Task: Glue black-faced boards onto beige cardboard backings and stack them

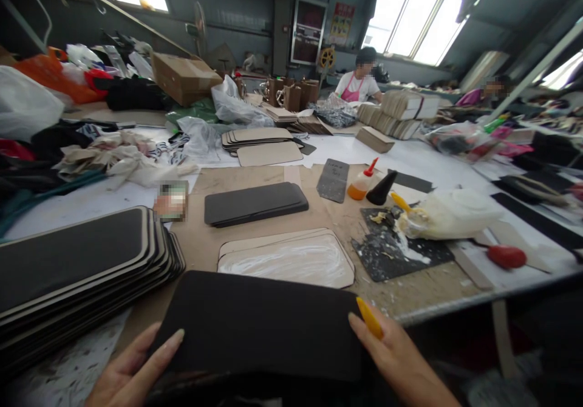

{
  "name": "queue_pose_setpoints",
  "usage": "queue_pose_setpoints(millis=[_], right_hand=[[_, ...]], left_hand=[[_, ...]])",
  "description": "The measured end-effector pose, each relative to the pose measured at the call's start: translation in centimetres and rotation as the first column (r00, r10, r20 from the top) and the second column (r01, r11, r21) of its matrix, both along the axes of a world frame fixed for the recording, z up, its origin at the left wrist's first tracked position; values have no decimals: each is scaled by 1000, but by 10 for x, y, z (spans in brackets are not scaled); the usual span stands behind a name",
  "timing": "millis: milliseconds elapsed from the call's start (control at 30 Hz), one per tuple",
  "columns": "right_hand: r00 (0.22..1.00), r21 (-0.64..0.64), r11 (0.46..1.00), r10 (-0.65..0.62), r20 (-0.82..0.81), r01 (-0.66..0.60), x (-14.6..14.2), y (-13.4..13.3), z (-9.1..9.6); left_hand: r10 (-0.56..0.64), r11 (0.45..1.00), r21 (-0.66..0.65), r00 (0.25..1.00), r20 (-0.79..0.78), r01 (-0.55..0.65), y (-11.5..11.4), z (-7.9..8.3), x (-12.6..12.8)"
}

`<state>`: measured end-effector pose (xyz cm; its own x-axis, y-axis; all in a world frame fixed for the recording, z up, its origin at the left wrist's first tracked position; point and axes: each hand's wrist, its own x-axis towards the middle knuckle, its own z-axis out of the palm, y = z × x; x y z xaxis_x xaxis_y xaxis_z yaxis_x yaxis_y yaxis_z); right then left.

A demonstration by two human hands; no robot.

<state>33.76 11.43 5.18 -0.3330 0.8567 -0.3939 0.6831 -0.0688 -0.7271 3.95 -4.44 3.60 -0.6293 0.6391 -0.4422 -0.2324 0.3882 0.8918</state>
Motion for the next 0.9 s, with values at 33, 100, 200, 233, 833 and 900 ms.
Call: queue_pose_setpoints(millis=[33, 100, 200, 233, 833, 900], right_hand=[[997, 106, 993, 52, 57, -58, -5, 16, 9], [972, 266, 945, 139, 189, -187, -16, 49, 18], [873, 324, 876, 191, 449, -358, -33, 90, 15], [826, 311, 862, 193, 529, -401, -38, 100, 12], [789, 314, 804, 280, 547, -504, -36, 151, -49], [793, 318, 804, 281, 541, -502, -34, 153, -51]], left_hand=[[-22, 1000, 8, 1000, 5, 22, 9, 0, -3], [-122, 992, 12, 992, -10, 122, 27, -1, -7], [-308, 951, -30, 942, -136, 307, 52, -7, -9], [-356, 934, -72, 910, -211, 349, 57, -10, -9], [-664, 708, -604, 638, -391, 366, 71, -20, -7], [-644, 718, -598, 665, -377, 356, 72, -18, -7]])
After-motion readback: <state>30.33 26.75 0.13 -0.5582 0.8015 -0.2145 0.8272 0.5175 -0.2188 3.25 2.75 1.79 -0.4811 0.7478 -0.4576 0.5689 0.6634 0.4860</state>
